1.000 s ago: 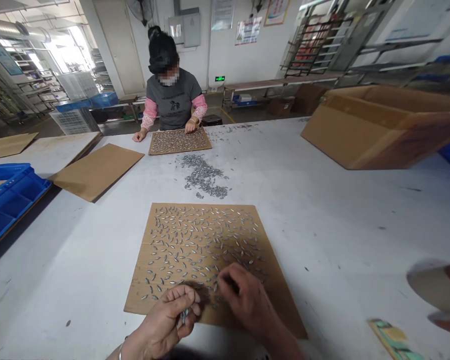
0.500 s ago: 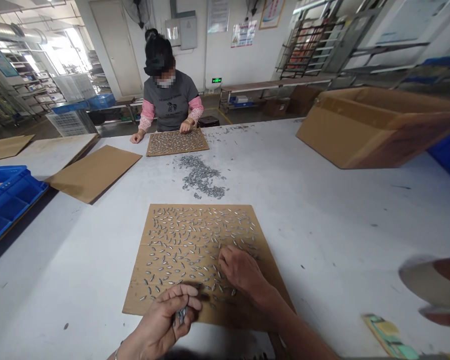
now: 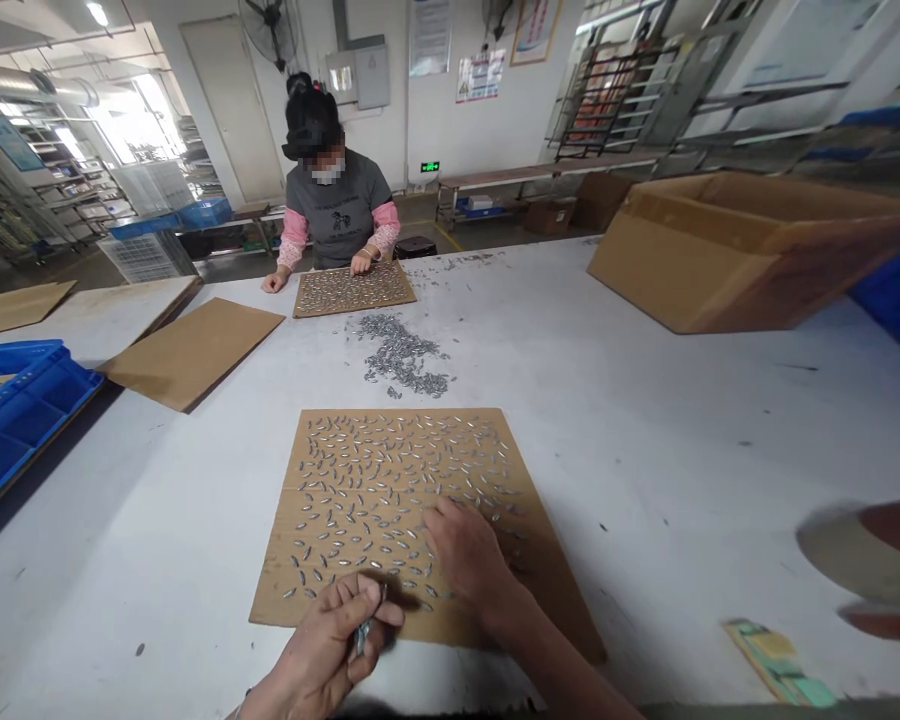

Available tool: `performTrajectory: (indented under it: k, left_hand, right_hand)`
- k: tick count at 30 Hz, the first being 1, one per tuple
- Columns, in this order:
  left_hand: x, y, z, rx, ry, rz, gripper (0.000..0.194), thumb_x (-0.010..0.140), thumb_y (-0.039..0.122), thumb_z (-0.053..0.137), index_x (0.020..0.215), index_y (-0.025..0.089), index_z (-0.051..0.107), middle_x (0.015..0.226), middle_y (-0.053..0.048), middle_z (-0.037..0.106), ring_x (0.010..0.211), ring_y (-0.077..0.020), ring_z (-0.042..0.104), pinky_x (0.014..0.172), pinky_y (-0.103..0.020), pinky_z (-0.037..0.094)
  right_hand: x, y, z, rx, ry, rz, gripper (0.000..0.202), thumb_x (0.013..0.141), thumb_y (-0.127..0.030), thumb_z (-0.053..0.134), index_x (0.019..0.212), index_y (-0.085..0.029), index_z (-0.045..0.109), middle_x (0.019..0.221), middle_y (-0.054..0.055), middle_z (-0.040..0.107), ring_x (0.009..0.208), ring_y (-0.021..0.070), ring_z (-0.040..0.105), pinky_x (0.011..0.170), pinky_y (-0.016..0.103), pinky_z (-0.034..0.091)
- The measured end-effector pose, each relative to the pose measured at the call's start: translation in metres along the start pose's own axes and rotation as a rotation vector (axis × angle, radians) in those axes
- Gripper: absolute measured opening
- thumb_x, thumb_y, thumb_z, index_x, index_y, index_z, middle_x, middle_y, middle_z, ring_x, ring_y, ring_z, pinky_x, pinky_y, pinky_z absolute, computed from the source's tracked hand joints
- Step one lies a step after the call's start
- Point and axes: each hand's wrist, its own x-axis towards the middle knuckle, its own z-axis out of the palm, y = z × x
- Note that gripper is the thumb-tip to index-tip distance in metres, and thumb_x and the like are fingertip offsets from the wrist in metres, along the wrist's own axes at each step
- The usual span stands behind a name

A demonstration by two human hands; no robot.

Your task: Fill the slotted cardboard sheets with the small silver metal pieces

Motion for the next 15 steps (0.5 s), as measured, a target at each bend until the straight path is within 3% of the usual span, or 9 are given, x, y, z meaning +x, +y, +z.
performTrajectory:
  k: [4, 9, 12, 15]
  left_hand:
    - [-0.002, 0.007, -0.001, -0.040, 0.011, 0.010, 0.053, 0.059, 0.045, 0.097, 0.086, 0.016, 0.061, 0.082, -0.008, 0.076, 0.052, -0.0063, 0.049, 0.046, -0.019, 0.018]
    - [0.001, 0.008, -0.002, -0.051, 0.013, -0.030, 0.052, 0.061, 0.046, 0.096, 0.084, 0.017, 0.059, 0.078, -0.008, 0.075, 0.051, -0.0061, 0.049, 0.046, -0.018, 0.018]
    - [0.003, 0.006, -0.004, -0.048, 0.020, -0.047, 0.055, 0.063, 0.052, 0.094, 0.089, 0.016, 0.060, 0.082, -0.009, 0.075, 0.054, -0.0069, 0.053, 0.047, -0.017, 0.021]
    - [0.003, 0.002, -0.002, -0.015, 0.000, -0.051, 0.062, 0.066, 0.064, 0.088, 0.095, 0.017, 0.061, 0.076, -0.005, 0.071, 0.052, -0.0078, 0.053, 0.045, -0.018, 0.023]
  right_hand:
    - [0.014, -0.001, 0.010, -0.071, -0.077, -0.027, 0.024, 0.095, -0.011, 0.048, 0.081, -0.022, 0.064, 0.087, 0.006, 0.069, 0.080, 0.0208, 0.061, 0.074, 0.033, 0.038]
    - [0.022, -0.001, 0.009, -0.089, -0.052, 0.012, 0.024, 0.096, -0.013, 0.047, 0.081, -0.022, 0.064, 0.087, 0.006, 0.068, 0.083, 0.0216, 0.061, 0.075, 0.034, 0.039]
    - [0.011, -0.007, 0.003, -0.040, 0.009, 0.033, 0.024, 0.098, -0.014, 0.048, 0.082, -0.021, 0.065, 0.087, 0.006, 0.068, 0.080, 0.0198, 0.060, 0.074, 0.033, 0.040]
    - [-0.018, -0.028, -0.002, 0.075, 0.079, -0.139, 0.022, 0.099, -0.016, 0.051, 0.084, -0.022, 0.065, 0.085, 0.003, 0.067, 0.080, 0.0184, 0.059, 0.073, 0.031, 0.040]
